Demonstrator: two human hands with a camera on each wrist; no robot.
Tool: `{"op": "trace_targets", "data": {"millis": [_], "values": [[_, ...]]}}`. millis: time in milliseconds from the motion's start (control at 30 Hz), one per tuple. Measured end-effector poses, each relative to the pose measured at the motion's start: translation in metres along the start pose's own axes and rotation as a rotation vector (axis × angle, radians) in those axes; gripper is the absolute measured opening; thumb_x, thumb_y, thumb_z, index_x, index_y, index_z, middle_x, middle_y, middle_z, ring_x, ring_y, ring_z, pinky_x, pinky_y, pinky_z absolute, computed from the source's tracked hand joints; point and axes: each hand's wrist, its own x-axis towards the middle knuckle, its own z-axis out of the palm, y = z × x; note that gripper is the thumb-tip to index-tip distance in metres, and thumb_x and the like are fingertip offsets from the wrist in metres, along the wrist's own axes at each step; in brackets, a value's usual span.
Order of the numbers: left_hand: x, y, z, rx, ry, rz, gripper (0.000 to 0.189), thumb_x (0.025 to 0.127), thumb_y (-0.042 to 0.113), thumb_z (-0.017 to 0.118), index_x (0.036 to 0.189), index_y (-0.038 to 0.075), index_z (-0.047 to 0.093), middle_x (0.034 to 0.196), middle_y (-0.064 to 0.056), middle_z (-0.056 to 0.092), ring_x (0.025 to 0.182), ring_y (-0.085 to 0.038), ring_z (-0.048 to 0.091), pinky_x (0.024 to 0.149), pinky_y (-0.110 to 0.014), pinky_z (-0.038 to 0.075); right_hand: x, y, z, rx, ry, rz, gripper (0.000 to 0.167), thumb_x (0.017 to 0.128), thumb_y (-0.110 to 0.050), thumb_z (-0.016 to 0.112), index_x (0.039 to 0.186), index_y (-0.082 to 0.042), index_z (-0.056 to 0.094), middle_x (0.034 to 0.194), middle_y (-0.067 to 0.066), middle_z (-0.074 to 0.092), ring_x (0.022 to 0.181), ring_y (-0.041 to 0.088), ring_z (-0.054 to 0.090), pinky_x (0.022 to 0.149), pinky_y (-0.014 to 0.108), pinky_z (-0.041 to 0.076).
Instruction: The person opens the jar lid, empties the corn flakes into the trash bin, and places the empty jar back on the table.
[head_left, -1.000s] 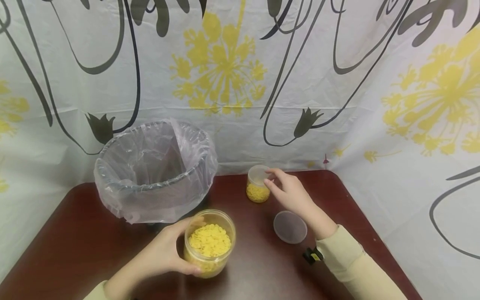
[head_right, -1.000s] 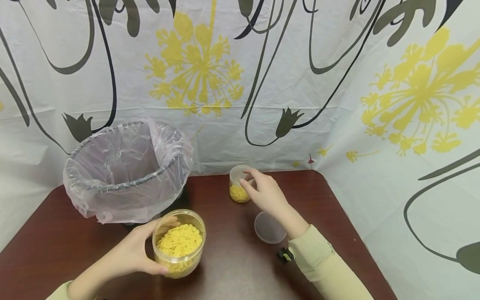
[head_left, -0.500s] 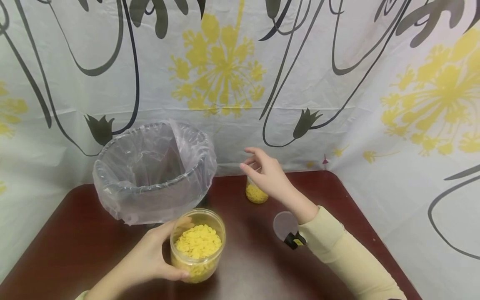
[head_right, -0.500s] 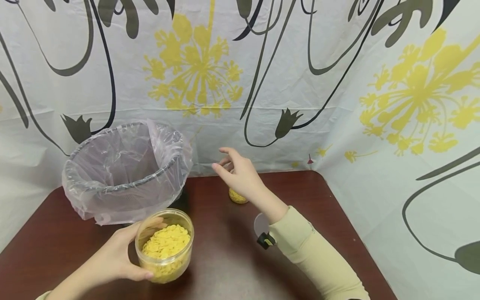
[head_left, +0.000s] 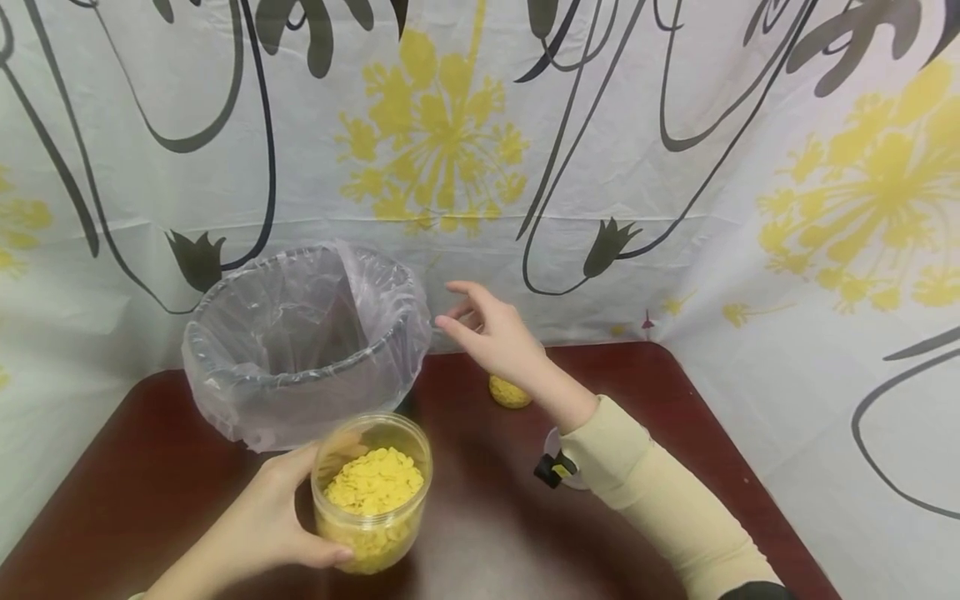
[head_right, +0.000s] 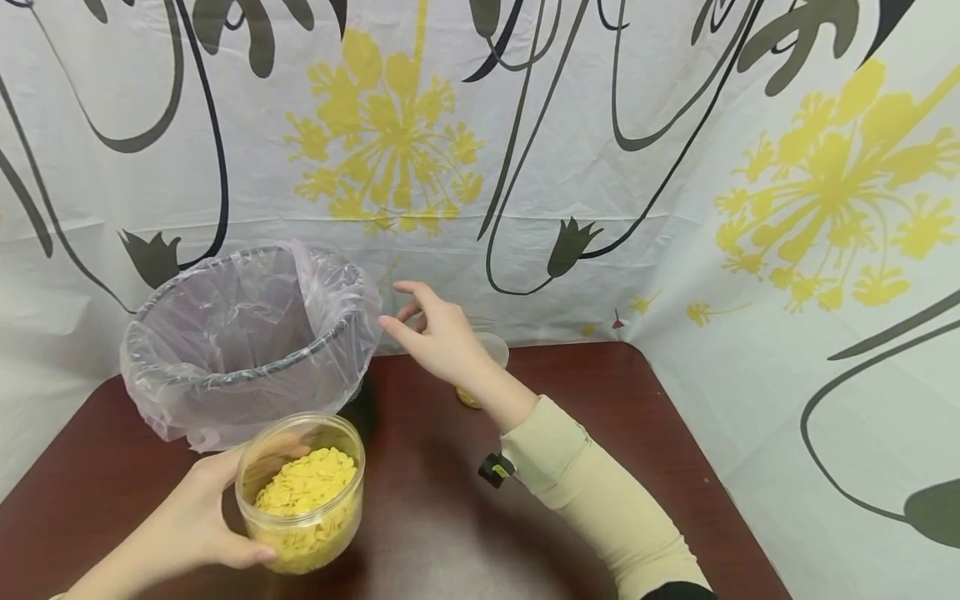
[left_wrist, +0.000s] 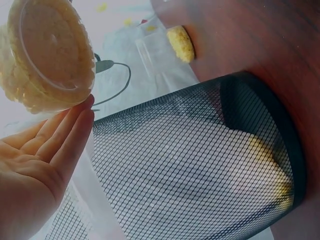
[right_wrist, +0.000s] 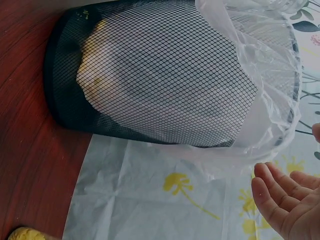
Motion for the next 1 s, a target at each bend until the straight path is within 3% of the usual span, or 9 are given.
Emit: {"op": "trace_targets", "data": {"millis": [300,533,800,1000], "values": [[-0.002,0.0,-0.012,0.018,0.042,0.013,0.089,0.045,0.036,0.094,0.123,0.01,0.06,0.113,0.001,0.064,0.1,-0.013,0.06,0.092,-0.012,0.039,0.016,-0.006,0.009,0.029,-0.051,0.0,0.046,0.094,-0.032,0.061,0.136,-0.017,0.051,0.093,-0.003,0.064,0.074,0.015,0.061,0.063,0.032,0.05],[-0.005,0.001,-0.023,0.058,0.074,-0.014,0.093,0.042,0.034,0.095,0.125,0.01,0.059,0.111,0.001,0.065,0.099,-0.011,0.059,0.091,-0.009,0.037,0.027,-0.012,0.013,0.088,-0.129,0.008,0.043,0.093,-0.037,0.061,0.133,-0.022,0.054,0.096,-0.003,0.065,0.079,0.017,0.062,0.067,0.032,0.051],[-0.005,0.005,-0.039,0.124,0.107,-0.017,0.097,0.037,0.029,0.097,0.124,0.009,0.059,0.113,0.001,0.065,0.103,-0.004,0.056,0.092,-0.009,0.036,0.034,-0.013,0.022,0.115,-0.136,0.005,0.036,0.093,-0.033,0.063,0.126,-0.019,0.059,0.094,-0.002,0.064,0.077,0.015,0.061,0.068,0.03,0.051],[-0.008,0.004,-0.046,0.111,0.136,-0.008,0.098,0.035,0.025,0.097,0.124,0.008,0.06,0.113,-0.001,0.065,0.104,-0.002,0.054,0.092,-0.009,0.035,0.038,-0.013,0.023,0.207,-0.158,0.037,0.035,0.092,-0.028,0.065,0.123,-0.015,0.059,0.095,0.003,0.063,0.075,0.017,0.062,0.069,0.033,0.054]]}}
